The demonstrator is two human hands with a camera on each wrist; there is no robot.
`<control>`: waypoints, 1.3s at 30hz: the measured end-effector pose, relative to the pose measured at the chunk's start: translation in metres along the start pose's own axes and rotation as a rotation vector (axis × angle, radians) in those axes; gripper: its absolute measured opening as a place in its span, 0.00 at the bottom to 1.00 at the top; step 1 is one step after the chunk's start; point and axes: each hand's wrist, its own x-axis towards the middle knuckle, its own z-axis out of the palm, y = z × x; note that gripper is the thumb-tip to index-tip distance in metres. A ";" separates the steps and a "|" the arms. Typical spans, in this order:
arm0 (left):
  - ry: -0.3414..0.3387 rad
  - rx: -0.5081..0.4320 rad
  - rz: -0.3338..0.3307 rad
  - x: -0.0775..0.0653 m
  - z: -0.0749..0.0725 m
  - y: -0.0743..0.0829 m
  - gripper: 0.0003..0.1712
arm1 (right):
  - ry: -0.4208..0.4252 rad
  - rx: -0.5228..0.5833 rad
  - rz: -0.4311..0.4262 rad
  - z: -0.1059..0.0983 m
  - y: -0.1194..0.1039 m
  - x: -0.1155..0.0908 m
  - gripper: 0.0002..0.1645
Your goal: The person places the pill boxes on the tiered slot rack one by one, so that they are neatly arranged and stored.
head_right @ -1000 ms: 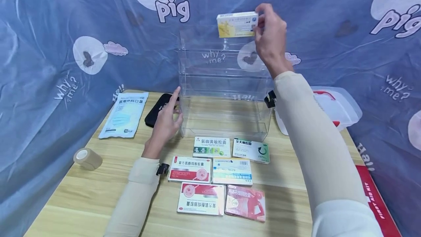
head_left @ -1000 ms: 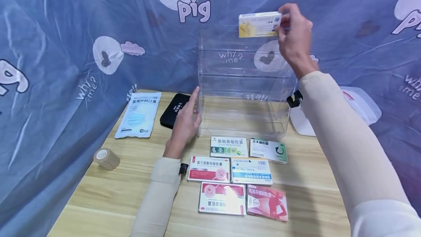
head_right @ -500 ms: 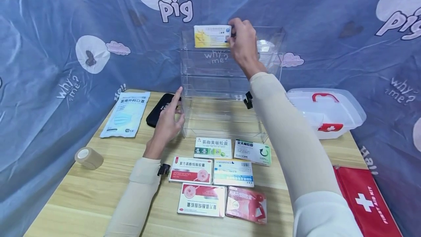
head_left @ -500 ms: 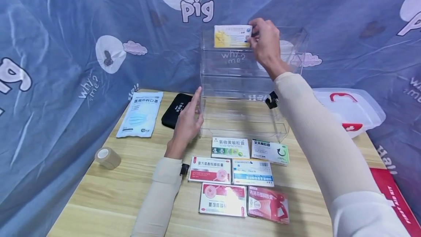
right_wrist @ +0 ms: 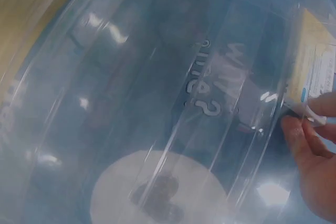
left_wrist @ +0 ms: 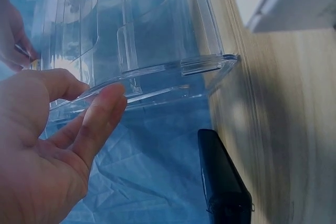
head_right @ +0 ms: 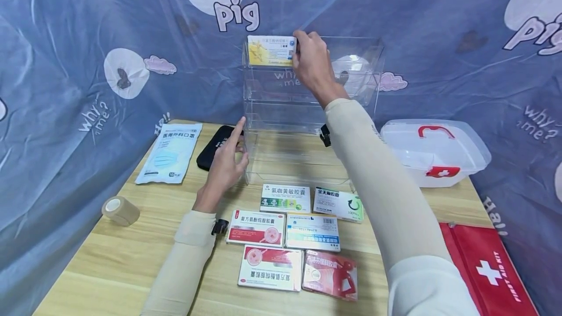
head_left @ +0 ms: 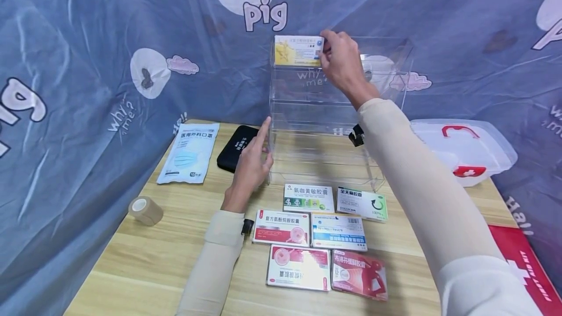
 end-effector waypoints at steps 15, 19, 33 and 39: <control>0.008 0.006 0.000 0.000 0.001 -0.001 0.59 | -0.114 0.022 -0.106 -0.050 0.044 -0.111 0.38; 0.004 0.009 -0.011 -0.001 -0.002 -0.004 0.59 | -0.250 0.046 -0.048 -0.055 0.071 -0.172 0.21; 0.007 -0.009 -0.005 0.000 -0.001 -0.002 0.59 | -0.637 0.013 0.349 -0.026 0.163 -0.313 0.25; 0.001 -0.021 -0.006 0.000 0.003 -0.001 0.59 | -0.711 0.026 0.444 -0.016 0.175 -0.322 0.45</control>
